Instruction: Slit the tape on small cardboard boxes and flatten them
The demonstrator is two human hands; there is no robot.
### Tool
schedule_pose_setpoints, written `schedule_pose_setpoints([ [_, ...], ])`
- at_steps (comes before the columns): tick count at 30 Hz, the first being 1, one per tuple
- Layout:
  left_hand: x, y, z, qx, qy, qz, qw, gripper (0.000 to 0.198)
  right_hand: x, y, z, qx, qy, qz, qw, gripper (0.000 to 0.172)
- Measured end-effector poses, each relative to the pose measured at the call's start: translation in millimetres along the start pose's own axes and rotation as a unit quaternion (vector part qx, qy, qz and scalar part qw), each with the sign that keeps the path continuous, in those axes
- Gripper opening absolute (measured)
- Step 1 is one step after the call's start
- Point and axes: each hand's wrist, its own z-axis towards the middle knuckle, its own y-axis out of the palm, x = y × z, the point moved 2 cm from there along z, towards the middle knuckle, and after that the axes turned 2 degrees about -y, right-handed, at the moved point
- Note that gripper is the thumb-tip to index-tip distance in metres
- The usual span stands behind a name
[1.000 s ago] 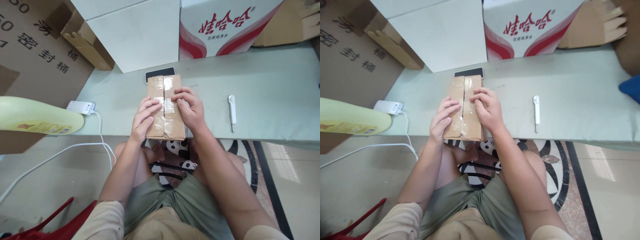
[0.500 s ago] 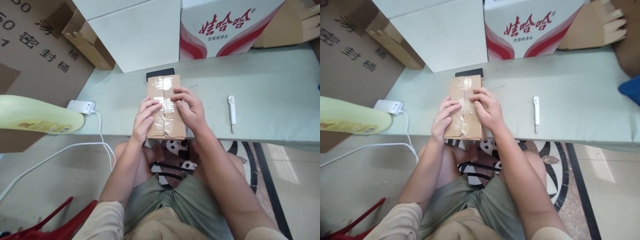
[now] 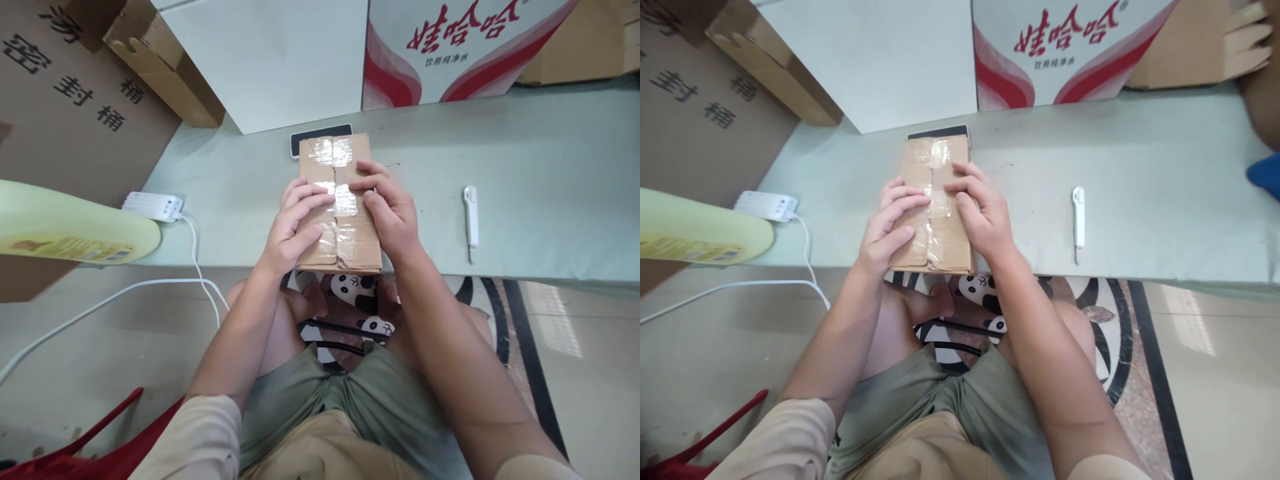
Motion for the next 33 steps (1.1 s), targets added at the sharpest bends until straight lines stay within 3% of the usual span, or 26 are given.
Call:
schedule_pose_setpoints([
  [8, 8.1, 3.5, -20.4, 0.016, -0.067, -0.076, 0.995, 0.086, -8.6, -2.6, -3.3, -0.097, 0.005, -0.002, 0.995, 0.047],
  [20, -10.1, 13.6, -23.7, 0.049, -0.083, -0.167, 0.981, 0.061, -11.2, -2.5, -5.1, -0.101, 0.053, -0.030, 0.993, 0.027],
  [33, -9.4, 14.1, -23.3, 0.046, -0.071, -0.192, 0.978, 0.059, -10.6, -2.4, -5.1, -0.098, 0.046, -0.032, 0.994, 0.018],
])
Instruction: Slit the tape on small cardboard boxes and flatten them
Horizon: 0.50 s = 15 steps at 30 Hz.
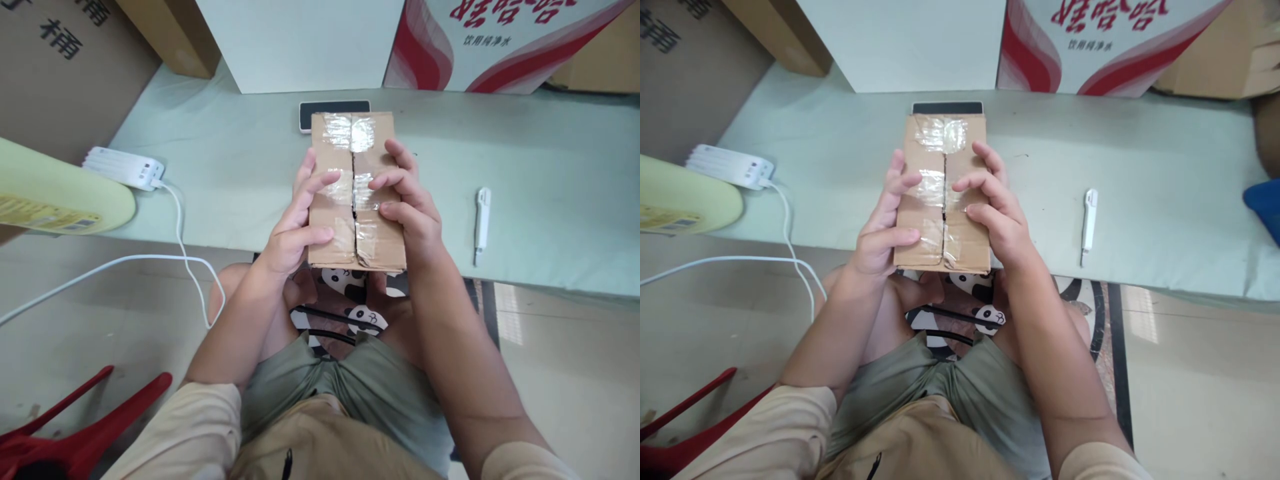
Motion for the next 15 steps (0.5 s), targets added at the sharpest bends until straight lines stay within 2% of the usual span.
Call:
schedule_pose_setpoints([
  [7, -4.9, -0.5, 1.2, 0.008, -0.003, 0.018, 1.000, 0.060, 3.2, 0.9, 0.9, 0.004, 0.004, -0.029, 1.000, 0.026],
  [10, -8.3, -0.8, 2.2, 0.003, 0.029, 0.042, 0.999, 0.062, 5.1, 0.9, 1.0, 0.008, -0.001, -0.029, 1.000, 0.027],
  [15, -8.6, -1.8, 1.3, 0.008, 0.077, 0.060, 0.995, 0.053, 6.1, 0.9, -0.2, 0.006, -0.010, -0.013, 1.000, 0.032],
])
